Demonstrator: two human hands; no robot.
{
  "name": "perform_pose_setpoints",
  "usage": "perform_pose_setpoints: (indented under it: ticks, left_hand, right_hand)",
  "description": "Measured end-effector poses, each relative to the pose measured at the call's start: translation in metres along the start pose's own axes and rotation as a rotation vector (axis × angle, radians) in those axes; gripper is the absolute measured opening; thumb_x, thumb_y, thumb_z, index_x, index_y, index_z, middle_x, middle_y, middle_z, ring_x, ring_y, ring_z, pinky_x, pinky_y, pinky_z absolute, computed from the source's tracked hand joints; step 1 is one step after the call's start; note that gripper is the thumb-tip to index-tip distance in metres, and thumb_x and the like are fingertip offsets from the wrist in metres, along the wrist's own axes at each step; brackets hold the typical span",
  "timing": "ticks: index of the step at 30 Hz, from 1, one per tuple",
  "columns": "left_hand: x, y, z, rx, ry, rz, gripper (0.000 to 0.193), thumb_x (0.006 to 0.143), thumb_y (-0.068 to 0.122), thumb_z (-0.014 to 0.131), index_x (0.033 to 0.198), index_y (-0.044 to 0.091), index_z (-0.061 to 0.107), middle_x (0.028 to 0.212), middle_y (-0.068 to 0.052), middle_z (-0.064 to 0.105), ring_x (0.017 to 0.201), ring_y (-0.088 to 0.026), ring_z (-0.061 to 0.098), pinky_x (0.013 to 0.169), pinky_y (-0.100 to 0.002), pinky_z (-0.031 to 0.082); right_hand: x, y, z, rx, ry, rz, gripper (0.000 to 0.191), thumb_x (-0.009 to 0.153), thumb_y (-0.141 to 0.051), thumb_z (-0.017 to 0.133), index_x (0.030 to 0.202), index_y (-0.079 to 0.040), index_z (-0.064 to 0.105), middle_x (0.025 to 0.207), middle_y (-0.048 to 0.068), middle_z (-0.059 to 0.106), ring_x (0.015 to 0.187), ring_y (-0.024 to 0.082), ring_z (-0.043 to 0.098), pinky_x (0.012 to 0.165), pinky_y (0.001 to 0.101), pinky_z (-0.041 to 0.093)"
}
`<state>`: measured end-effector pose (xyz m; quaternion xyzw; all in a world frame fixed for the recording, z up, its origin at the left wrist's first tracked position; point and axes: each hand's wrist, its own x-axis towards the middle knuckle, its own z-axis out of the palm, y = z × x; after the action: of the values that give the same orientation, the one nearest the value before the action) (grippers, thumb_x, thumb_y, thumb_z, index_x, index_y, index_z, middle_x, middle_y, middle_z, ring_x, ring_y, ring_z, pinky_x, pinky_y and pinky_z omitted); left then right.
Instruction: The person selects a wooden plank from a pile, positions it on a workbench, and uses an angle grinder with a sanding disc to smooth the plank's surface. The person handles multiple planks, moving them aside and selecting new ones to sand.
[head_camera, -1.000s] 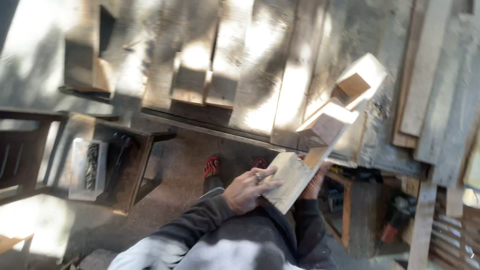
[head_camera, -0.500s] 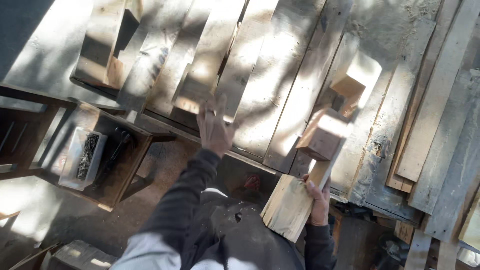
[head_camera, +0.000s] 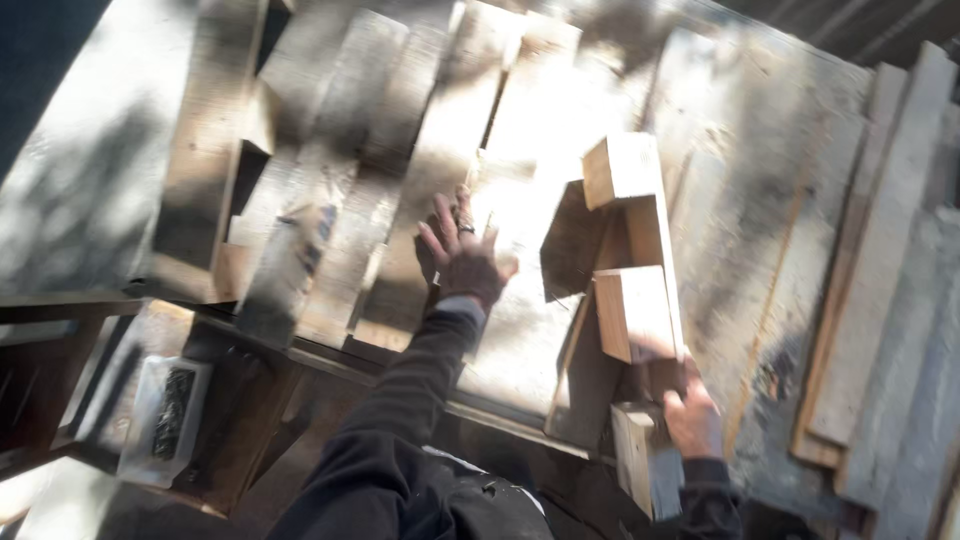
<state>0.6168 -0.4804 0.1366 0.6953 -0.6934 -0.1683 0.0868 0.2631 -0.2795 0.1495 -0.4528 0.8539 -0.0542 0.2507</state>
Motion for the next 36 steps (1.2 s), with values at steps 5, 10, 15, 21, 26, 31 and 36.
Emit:
perform_pose_setpoints:
  ticks: [5, 10, 15, 21, 26, 31, 36]
  left_hand:
    - [0.024, -0.051, -0.021, -0.017, 0.15, 0.009, 0.097, 0.062, 0.06, 0.087, 0.148, 0.032, 0.053, 0.168, -0.021, 0.02, 0.154, -0.051, 0.011, 0.116, -0.077, 0.011]
    - [0.043, -0.096, -0.037, -0.079, 0.116, 0.095, 0.106, 0.067, 0.078, 0.07, 0.156, 0.026, 0.042, 0.168, -0.021, 0.012, 0.154, -0.049, 0.01, 0.117, -0.076, 0.011]
    - [0.081, -0.231, -0.108, 0.227, 0.034, -0.396, 0.1, 0.087, 0.08, 0.051, 0.165, 0.022, 0.025, 0.158, -0.023, 0.025, 0.154, -0.044, 0.015, 0.12, -0.072, 0.016]
    - [0.085, -0.383, -0.186, -0.349, 0.017, -0.75, 0.097, 0.083, 0.068, 0.069, 0.156, 0.012, 0.039, 0.158, -0.022, 0.041, 0.142, -0.039, 0.042, 0.115, -0.049, 0.036]
    - [0.084, -0.39, -0.179, -0.695, 0.07, -0.62, 0.09, 0.079, 0.06, 0.075, 0.147, 0.006, 0.053, 0.143, -0.019, 0.063, 0.132, -0.033, 0.059, 0.113, -0.041, 0.044]
    - [0.063, -0.376, -0.165, -0.627, 0.257, -0.499, 0.088, 0.087, 0.057, 0.076, 0.148, 0.0, 0.049, 0.143, -0.024, 0.057, 0.131, -0.036, 0.054, 0.109, -0.043, 0.043]
    - [-0.033, -0.349, -0.18, -0.83, 0.407, -0.459, 0.068, 0.096, 0.026, 0.084, 0.149, -0.003, 0.053, 0.15, -0.02, 0.056, 0.136, -0.026, 0.053, 0.115, -0.037, 0.042]
  right_hand:
    - [0.002, -0.029, 0.029, 0.09, 0.19, -0.09, 0.069, 0.08, -0.009, 0.06, 0.148, -0.013, 0.055, 0.117, 0.023, 0.071, 0.105, 0.038, 0.066, 0.089, 0.0464, 0.05]
    - [0.024, -0.065, 0.039, 0.065, 0.165, -0.025, 0.063, 0.077, -0.007, 0.06, 0.141, -0.007, 0.058, 0.11, 0.022, 0.073, 0.099, 0.033, 0.068, 0.085, 0.0415, 0.052]
    - [0.034, -0.075, 0.037, 0.141, 0.08, -0.065, 0.059, 0.075, -0.004, 0.06, 0.133, 0.0, 0.061, 0.103, 0.02, 0.075, 0.093, 0.029, 0.071, 0.082, 0.0367, 0.054]
    - [0.041, -0.078, 0.027, 0.404, -0.096, -0.184, 0.054, 0.071, -0.001, 0.06, 0.124, 0.008, 0.065, 0.094, 0.019, 0.077, 0.086, 0.023, 0.073, 0.077, 0.0308, 0.056]
    - [0.04, -0.064, 0.016, 0.744, -0.502, -0.276, 0.045, 0.069, -0.001, 0.061, 0.109, 0.016, 0.073, 0.087, 0.02, 0.081, 0.08, 0.022, 0.077, 0.073, 0.0287, 0.058]
    - [0.011, -0.043, 0.029, 0.154, 0.205, -0.167, 0.037, 0.085, -0.024, 0.067, 0.118, -0.007, 0.072, 0.098, 0.021, 0.076, 0.092, 0.035, 0.074, 0.081, 0.0433, 0.055]
    - [-0.003, -0.031, 0.029, -0.035, 0.316, 0.043, 0.04, 0.084, -0.03, 0.073, 0.116, -0.005, 0.072, 0.098, 0.028, 0.072, 0.095, 0.047, 0.068, 0.08, 0.0558, 0.053]
